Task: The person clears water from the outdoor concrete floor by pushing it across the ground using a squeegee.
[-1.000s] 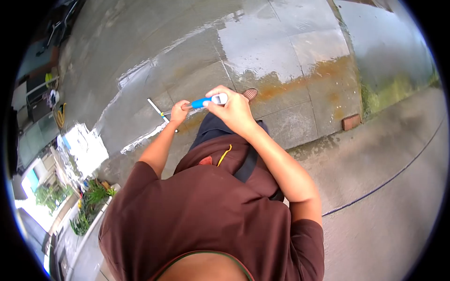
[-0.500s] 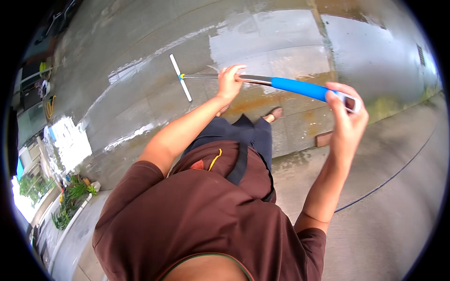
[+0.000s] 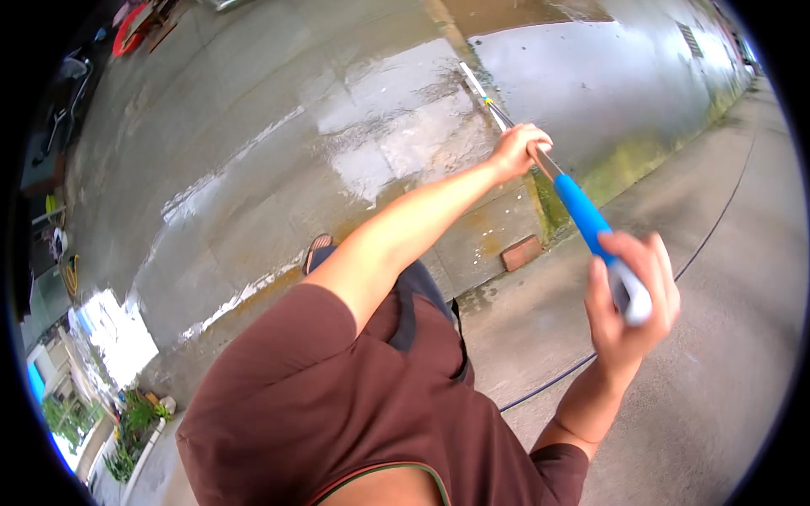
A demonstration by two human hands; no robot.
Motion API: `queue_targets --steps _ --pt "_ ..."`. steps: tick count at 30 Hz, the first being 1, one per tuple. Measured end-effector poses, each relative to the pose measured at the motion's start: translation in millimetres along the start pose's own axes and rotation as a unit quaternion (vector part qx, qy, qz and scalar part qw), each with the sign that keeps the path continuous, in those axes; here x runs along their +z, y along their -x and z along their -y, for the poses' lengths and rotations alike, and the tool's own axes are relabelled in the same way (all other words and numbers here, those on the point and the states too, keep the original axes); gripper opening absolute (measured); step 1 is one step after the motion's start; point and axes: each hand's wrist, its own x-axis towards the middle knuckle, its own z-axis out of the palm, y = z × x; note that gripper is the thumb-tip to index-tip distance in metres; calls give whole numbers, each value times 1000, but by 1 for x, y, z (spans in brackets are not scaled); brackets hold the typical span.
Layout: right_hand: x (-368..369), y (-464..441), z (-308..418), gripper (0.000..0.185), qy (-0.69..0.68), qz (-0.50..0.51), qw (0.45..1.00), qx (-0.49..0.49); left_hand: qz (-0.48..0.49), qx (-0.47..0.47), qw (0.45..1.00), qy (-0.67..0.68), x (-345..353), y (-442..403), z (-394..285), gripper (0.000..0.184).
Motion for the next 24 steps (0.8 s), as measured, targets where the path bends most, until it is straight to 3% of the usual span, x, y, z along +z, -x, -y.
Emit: queue_targets --steps 2,4,6,9,12,14,15,16,19,24 --pt "-38 14 -24 20 -49 -107 992 49 2 47 999 7 13 -4 -44 9" --pt "-65 20 -56 28 -70 -208 975 45 45 36 998 -21 8 5 -61 9" --pt "-71 21 -81 28 -111 -201 972 50 53 32 997 -34 -19 15 -63 12" --pt "-34 16 -118 28 -170 -64 978 106 15 -11 992 -127 -84 48 -20 21" --pt "69 -2 -119 24 -250 94 951 158 -33 -80 961 -263 -174 93 42 26" --pt "137 -16 -87 21 -385 171 872 250 -108 -289 933 -186 -224 123 74 19" --pt "166 -20 -78 21 -426 214 835 275 -84 -174 909 -370 -254 142 109 13" --pt "189 -24 -71 21 -464 253 795 297 -61 -222 898 -376 -277 157 129 13" --pt "222 -47 -60 21 -480 277 780 291 -70 -242 882 -399 -299 152 147 13" --pt "157 -127 -91 22 -348 174 875 288 -194 -92 935 -284 -231 45 136 7"
